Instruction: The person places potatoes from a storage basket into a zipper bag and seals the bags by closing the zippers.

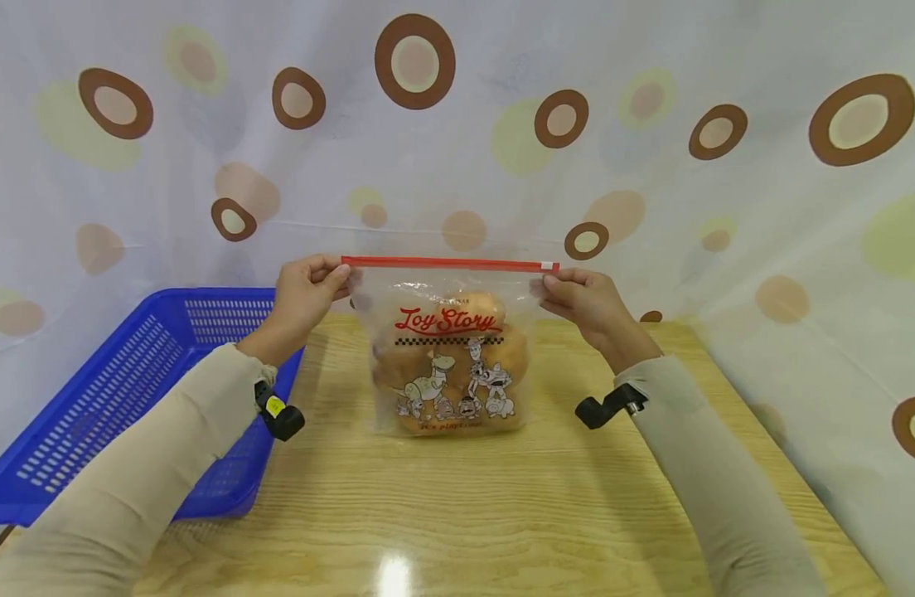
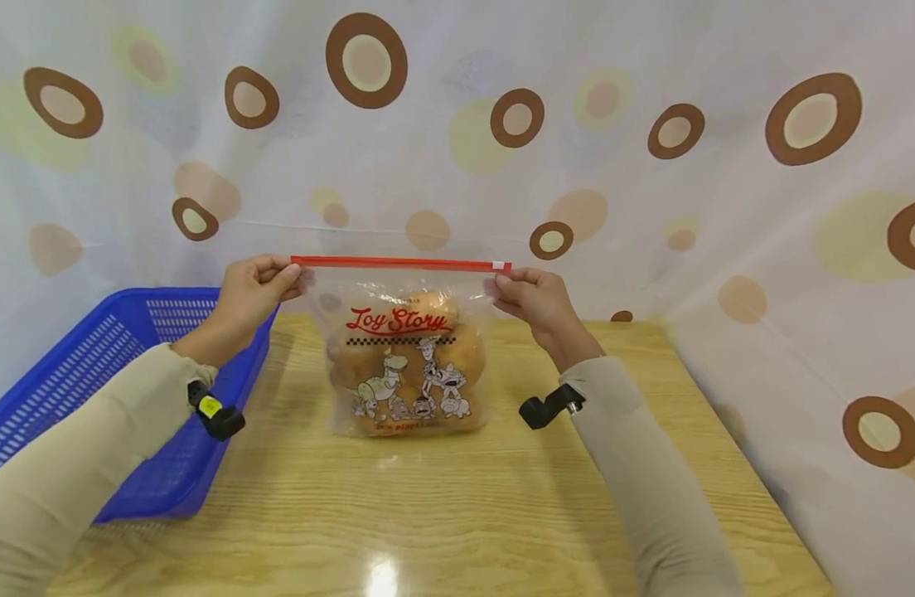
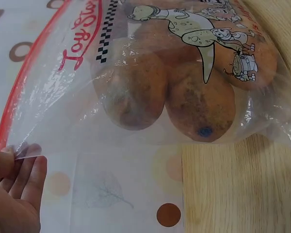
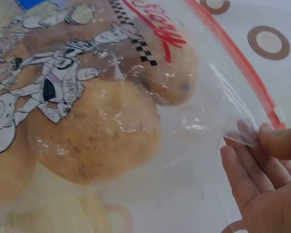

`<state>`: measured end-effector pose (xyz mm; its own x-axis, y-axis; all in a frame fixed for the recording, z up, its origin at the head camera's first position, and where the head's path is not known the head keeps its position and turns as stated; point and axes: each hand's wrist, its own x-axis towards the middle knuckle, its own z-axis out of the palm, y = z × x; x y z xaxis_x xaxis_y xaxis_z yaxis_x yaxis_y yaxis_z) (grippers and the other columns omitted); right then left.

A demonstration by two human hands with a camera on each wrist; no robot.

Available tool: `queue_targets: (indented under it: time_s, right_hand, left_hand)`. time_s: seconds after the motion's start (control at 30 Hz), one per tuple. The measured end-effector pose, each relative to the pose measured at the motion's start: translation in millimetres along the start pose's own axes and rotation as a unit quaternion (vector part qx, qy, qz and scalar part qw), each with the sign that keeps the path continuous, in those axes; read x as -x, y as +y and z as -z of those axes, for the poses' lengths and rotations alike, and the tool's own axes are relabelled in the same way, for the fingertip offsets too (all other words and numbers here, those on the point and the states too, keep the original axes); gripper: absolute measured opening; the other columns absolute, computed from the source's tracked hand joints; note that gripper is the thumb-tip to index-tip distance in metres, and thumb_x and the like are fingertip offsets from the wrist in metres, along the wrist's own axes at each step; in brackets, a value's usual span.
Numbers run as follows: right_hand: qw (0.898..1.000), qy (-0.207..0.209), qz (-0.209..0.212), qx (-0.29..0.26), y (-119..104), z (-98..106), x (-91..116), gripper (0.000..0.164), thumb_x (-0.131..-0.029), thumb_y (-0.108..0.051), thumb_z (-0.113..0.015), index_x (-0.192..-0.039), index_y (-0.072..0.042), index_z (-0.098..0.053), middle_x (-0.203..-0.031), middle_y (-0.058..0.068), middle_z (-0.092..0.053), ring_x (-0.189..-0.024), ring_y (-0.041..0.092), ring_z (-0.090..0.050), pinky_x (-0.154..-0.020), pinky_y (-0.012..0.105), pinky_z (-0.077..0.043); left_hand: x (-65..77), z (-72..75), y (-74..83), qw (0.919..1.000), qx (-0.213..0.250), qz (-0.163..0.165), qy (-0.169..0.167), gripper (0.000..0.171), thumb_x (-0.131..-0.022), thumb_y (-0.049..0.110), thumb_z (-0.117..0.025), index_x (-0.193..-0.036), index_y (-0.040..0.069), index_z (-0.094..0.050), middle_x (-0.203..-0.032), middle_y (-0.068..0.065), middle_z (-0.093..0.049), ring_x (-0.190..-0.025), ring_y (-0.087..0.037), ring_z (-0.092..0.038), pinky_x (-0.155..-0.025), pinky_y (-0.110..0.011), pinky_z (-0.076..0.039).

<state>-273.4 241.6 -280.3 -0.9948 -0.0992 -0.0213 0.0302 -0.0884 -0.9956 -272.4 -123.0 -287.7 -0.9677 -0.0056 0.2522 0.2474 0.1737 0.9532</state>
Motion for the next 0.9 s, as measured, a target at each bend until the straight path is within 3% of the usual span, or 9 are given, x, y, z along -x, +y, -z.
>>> queue_targets:
  time_s: [0.2,0.5,0.7,0.9]
  right_hand:
    - [0.999,0.031,-0.002,-0.04,1,-4,10,0.01,-0.096,-0.006,-0.055,-0.105,0.0,-0.056,-0.085,-0.002,-0.072,-0.082,0.009,-0.069,-0.081,0.022,-0.055]
    - [0.995,0.046,0.018,-0.089,-3,-14,16,0.006,-0.094,-0.001,-0.057,-0.092,-0.003,-0.062,-0.083,0.0,-0.072,-0.075,0.01,-0.068,-0.077,0.022,-0.056]
    - [0.994,0.04,0.038,-0.093,-1,-14,15,0.011,-0.094,0.001,-0.055,-0.101,-0.006,-0.06,-0.084,0.0,-0.074,-0.077,0.01,-0.069,-0.076,0.022,-0.056]
    - [0.996,0.03,0.065,-0.055,1,-16,13,0.019,-0.094,0.001,-0.056,-0.092,-0.011,-0.07,-0.084,-0.001,-0.073,-0.08,0.01,-0.07,-0.076,0.022,-0.056]
  left_hand:
    - [-3.9,-1.8,1.2,0.9998,0.014,-0.012,-0.009,0.029,-0.098,0.014,-0.054,-0.112,-0.011,-0.059,-0.108,-0.016,-0.068,-0.085,-0.002,-0.066,-0.082,-0.022,-0.055]
    - [0.4,3.2,-7.1,0.9988,0.034,-0.032,-0.012,0.032,-0.096,0.014,-0.057,-0.113,-0.013,-0.061,-0.093,0.001,-0.068,-0.083,-0.001,-0.066,-0.082,-0.022,-0.054]
    - [-0.3,4.1,-8.5,0.9978,0.05,-0.04,-0.019,0.033,-0.096,0.012,-0.058,-0.114,-0.016,-0.06,-0.086,0.009,-0.067,-0.082,-0.001,-0.066,-0.081,-0.021,-0.055]
    - [1.7,9.1,-8.2,0.9976,0.056,-0.038,-0.011,0.04,-0.096,0.021,-0.059,-0.116,-0.014,-0.06,-0.086,0.01,-0.069,-0.083,-0.003,-0.068,-0.08,-0.022,-0.055]
